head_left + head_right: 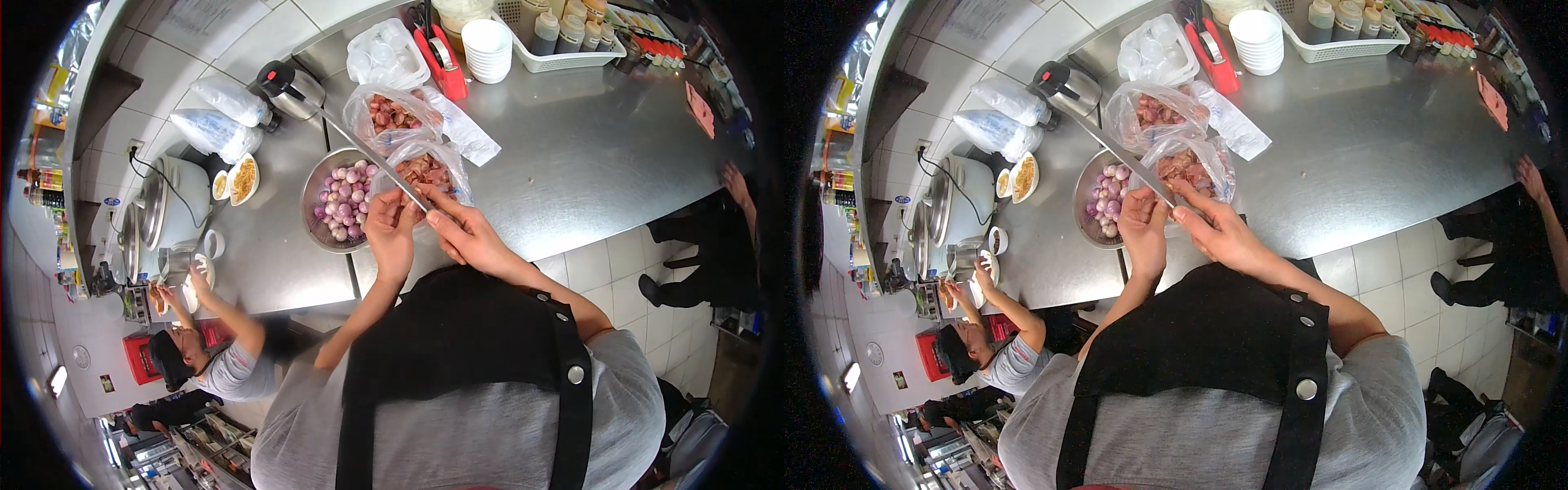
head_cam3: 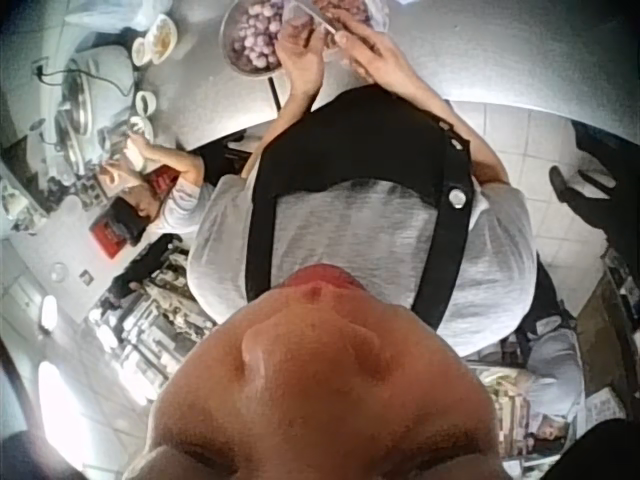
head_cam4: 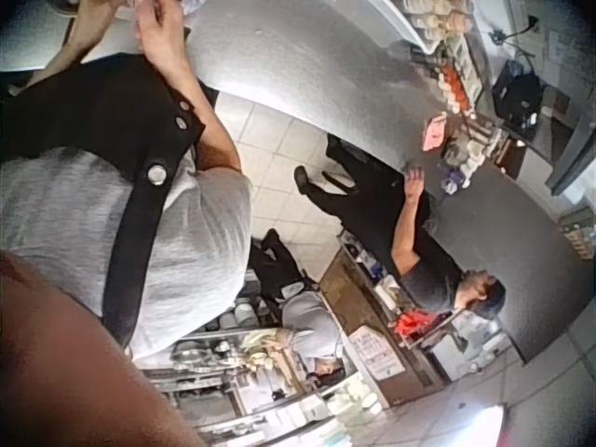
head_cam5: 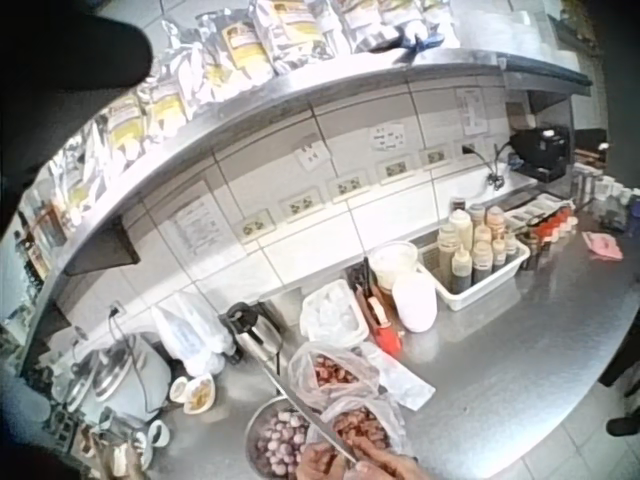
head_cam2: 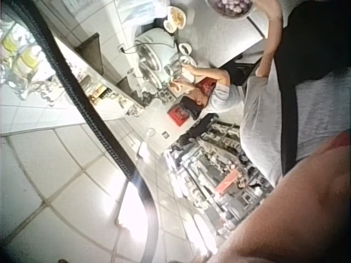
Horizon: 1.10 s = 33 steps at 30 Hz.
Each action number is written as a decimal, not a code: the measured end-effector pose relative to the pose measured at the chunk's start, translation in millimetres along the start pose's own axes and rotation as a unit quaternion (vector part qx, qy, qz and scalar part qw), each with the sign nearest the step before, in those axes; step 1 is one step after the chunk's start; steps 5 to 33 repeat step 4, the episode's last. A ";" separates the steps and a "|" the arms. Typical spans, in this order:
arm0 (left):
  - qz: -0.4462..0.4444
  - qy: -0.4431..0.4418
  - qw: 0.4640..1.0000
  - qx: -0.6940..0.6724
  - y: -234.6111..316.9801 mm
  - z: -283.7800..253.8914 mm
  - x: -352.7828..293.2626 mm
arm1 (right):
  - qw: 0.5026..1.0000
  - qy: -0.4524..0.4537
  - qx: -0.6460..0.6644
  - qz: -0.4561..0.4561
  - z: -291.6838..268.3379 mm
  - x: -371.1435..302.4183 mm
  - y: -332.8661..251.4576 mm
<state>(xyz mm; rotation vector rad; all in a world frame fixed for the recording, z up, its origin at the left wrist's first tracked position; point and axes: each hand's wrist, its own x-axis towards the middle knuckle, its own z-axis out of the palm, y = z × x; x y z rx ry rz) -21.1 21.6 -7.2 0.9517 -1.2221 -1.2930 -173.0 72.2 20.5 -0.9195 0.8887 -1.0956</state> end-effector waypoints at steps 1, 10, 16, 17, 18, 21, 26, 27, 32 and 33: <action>0.000 0.001 1.000 0.000 -1.4 -0.2 0.2 | 1.000 -0.001 0.000 0.000 -0.5 0.7 -0.5; 0.029 -0.018 0.999 0.014 -11.8 -3.6 1.2 | 1.000 -0.008 0.021 0.020 -2.3 2.2 -1.0; 0.029 -0.018 0.999 0.014 -11.8 -3.6 1.2 | 1.000 -0.008 0.021 0.020 -2.3 2.2 -1.0; 0.029 -0.018 0.999 0.014 -11.8 -3.6 1.2 | 1.000 -0.008 0.021 0.020 -2.3 2.2 -1.0; 0.029 -0.018 0.999 0.014 -11.8 -3.6 1.2 | 1.000 -0.008 0.021 0.020 -2.3 2.2 -1.0; 0.029 -0.018 0.999 0.014 -11.8 -3.6 1.2 | 1.000 -0.008 0.021 0.020 -2.3 2.2 -1.0; 0.029 -0.018 0.999 0.014 -11.8 -3.6 1.2 | 1.000 -0.008 0.021 0.020 -2.3 2.2 -1.0; 0.029 -0.018 0.999 0.014 -11.8 -3.6 1.2 | 1.000 -0.008 0.021 0.020 -2.3 2.2 -1.0; 0.029 -0.018 0.999 0.014 -11.8 -3.6 1.2 | 1.000 -0.008 0.021 0.020 -2.3 2.2 -1.0; 0.029 -0.018 0.999 0.014 -11.8 -3.6 1.2 | 1.000 -0.008 0.021 0.020 -2.3 2.2 -1.0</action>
